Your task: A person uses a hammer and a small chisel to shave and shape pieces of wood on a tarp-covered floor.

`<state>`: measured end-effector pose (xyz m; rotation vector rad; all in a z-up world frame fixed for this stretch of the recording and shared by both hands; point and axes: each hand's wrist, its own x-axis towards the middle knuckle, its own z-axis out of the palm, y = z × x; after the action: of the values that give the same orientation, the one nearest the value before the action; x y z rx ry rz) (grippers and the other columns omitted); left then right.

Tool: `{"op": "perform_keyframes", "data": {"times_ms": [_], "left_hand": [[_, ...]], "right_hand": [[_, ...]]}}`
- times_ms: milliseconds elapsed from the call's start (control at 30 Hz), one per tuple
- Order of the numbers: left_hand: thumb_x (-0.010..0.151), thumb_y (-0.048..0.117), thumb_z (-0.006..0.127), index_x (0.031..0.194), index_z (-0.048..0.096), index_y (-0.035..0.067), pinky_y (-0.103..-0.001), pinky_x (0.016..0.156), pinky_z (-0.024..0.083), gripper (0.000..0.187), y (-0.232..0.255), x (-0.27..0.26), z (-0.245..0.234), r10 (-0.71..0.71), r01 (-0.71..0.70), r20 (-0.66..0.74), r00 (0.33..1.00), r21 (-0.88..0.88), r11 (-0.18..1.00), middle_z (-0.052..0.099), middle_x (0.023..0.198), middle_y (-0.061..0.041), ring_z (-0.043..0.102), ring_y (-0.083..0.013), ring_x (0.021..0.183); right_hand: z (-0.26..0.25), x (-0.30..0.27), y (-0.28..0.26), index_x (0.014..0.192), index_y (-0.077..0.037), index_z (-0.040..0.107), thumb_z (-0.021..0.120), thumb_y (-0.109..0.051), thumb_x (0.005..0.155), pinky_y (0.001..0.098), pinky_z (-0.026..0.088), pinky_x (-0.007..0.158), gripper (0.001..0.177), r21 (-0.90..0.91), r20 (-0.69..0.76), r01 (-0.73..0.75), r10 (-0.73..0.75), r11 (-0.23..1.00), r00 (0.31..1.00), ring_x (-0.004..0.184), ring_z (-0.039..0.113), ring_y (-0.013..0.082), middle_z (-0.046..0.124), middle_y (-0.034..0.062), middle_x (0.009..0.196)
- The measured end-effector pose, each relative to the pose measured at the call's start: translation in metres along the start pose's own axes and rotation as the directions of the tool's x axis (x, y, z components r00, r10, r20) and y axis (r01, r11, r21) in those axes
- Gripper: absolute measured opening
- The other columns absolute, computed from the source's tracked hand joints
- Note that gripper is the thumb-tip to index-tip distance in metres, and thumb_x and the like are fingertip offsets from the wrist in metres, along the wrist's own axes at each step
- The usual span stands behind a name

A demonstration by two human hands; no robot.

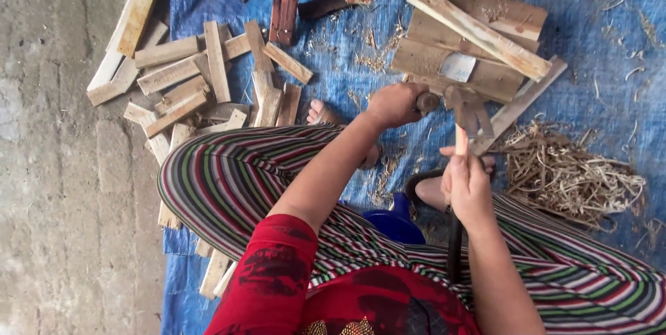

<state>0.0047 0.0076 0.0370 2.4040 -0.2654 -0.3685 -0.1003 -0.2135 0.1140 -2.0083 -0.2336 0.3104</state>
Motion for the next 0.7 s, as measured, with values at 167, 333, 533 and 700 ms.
{"op": "perform_keyframes", "data": {"times_ms": [167,333,533,700], "left_hand": [[0.080,0.028,0.079,0.124,0.067,0.017,-0.048,0.092,0.062,0.047,-0.022,0.004,0.019,-0.043,0.043,-0.088,0.995,-0.003,0.999,0.077,0.105,-0.008,0.076,-0.0315,0.101],[0.075,0.034,0.074,0.120,0.065,0.021,-0.053,0.091,0.062,0.048,-0.037,0.012,0.021,-0.109,0.097,-0.179,0.978,-0.071,0.993,0.075,0.101,-0.008,0.075,-0.0354,0.098],[0.073,0.035,0.072,0.118,0.066,0.024,-0.052,0.090,0.061,0.047,-0.036,0.010,0.029,-0.103,0.088,-0.211,0.972,-0.077,0.993,0.076,0.099,-0.007,0.075,-0.0343,0.098],[0.073,0.036,0.075,0.118,0.064,0.025,-0.049,0.086,0.063,0.048,-0.039,0.015,0.041,-0.084,0.081,-0.183,0.979,-0.021,0.996,0.076,0.098,-0.005,0.077,-0.0310,0.094]], "right_hand": [[-0.017,-0.001,-0.016,0.120,0.004,0.060,0.026,-0.032,0.117,0.0266,0.046,0.042,0.049,0.132,-0.031,-0.029,0.033,0.991,0.999,0.037,0.053,0.0160,0.047,0.0024,0.049],[-0.019,0.001,-0.003,0.119,0.005,0.058,0.029,-0.032,0.117,0.0270,0.043,0.032,0.047,0.312,-0.086,-0.075,0.107,0.947,0.990,0.033,0.052,0.0185,0.044,0.0056,0.047],[-0.017,0.005,0.000,0.117,0.004,0.058,0.028,-0.031,0.117,0.0250,0.042,0.031,0.046,0.363,-0.066,-0.083,0.115,0.928,0.991,0.032,0.048,0.0151,0.040,0.0037,0.047],[-0.015,0.006,0.000,0.115,0.007,0.057,0.030,-0.026,0.116,0.0246,0.042,0.031,0.042,0.391,-0.079,-0.076,0.116,0.917,0.990,0.033,0.048,0.0147,0.040,0.0035,0.048]]}}
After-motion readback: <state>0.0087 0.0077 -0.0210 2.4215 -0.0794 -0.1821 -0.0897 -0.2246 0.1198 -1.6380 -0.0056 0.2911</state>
